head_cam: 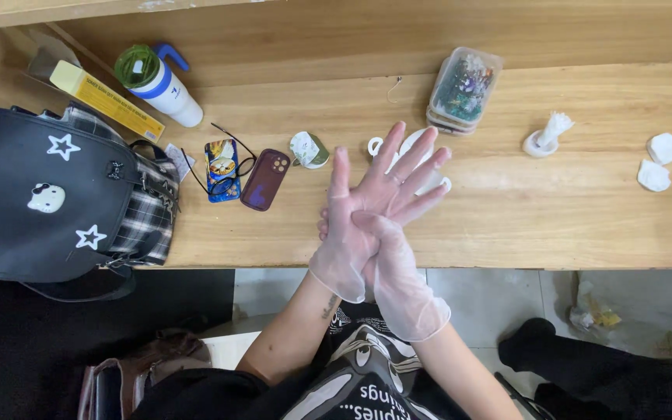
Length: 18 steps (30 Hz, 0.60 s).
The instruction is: Packaging small items into decorative paper boxes while wearing protective gloves.
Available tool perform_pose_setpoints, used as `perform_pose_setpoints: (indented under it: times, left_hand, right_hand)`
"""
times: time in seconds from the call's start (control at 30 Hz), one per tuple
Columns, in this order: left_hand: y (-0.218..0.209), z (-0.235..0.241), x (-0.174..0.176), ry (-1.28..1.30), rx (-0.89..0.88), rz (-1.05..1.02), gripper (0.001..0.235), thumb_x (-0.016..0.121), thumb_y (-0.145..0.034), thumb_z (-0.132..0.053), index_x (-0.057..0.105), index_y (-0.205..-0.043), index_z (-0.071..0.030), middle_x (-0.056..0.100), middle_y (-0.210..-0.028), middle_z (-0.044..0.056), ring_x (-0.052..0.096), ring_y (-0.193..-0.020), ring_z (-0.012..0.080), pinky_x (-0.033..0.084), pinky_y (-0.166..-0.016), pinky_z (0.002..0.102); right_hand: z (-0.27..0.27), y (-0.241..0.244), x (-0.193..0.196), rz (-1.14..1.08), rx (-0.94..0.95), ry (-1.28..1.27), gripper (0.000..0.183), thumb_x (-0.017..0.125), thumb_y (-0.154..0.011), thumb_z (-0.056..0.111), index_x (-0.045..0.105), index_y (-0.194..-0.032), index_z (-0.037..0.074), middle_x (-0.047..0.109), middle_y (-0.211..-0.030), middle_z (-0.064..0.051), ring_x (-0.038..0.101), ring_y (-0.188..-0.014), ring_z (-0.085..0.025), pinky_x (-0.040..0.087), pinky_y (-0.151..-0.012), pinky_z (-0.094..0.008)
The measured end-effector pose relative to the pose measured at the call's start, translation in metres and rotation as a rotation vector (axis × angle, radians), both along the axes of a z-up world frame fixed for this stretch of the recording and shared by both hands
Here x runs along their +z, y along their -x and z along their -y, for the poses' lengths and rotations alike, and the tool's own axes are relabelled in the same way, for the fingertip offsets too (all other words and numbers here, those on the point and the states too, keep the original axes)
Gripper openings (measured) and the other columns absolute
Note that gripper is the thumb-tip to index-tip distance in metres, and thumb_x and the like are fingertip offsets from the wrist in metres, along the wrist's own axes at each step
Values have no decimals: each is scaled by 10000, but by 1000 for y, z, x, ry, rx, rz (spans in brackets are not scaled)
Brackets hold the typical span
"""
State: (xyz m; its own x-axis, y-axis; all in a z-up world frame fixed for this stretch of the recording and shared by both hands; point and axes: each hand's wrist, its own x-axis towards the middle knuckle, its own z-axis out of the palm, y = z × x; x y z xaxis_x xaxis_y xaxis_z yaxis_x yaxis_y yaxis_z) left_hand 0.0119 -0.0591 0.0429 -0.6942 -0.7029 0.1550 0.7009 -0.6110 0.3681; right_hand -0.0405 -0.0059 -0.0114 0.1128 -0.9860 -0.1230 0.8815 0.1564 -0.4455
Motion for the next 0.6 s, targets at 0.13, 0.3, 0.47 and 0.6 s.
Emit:
perform_pose_setpoints:
  times: [0.13, 0.3, 0.47, 0.6]
  left_hand:
    - [0, 22, -20, -105, -2, -167, 948, 318, -943, -811, 236, -1673, -212, 165, -1757, 135, 173, -1618, 354, 185, -1307, 559]
    - [-18, 68, -32, -167, 64, -376, 945, 407, -911, -834, 233, -1679, -312, 109, -1772, 96, 89, -1634, 296, 206, -1305, 469]
    - [-27, 75, -39, -23, 153, -33, 881, 399, -950, -783, 209, -1676, -320, 121, -1791, 60, 112, -1656, 287, 149, -1319, 430]
    - [-35, 85, -50, 4, 174, 36, 814, 342, -1002, -725, 206, -1676, -289, 135, -1782, 85, 148, -1643, 369, 105, -1326, 514]
  right_hand:
    - [-6, 0, 14, -233, 21, 8, 637, 713, -884, 241, 463, -1392, -51, 633, -1193, -202, 621, -1082, -301, 499, -952, -433]
    - [-6, -5, 46, -1250, 198, 53, 446, 704, -939, 356, 578, -1120, -32, 684, -978, -191, 648, -923, -294, 503, -814, -433]
    - [0, -5, 34, -1648, 202, 94, 348, 634, -953, 361, 685, -838, 36, 690, -747, -195, 675, -725, -400, 518, -654, -491]
    - [3, -10, 47, -1592, 336, 406, 302, 564, -979, 297, 677, -845, 50, 672, -759, -212, 644, -759, -439, 489, -665, -514]
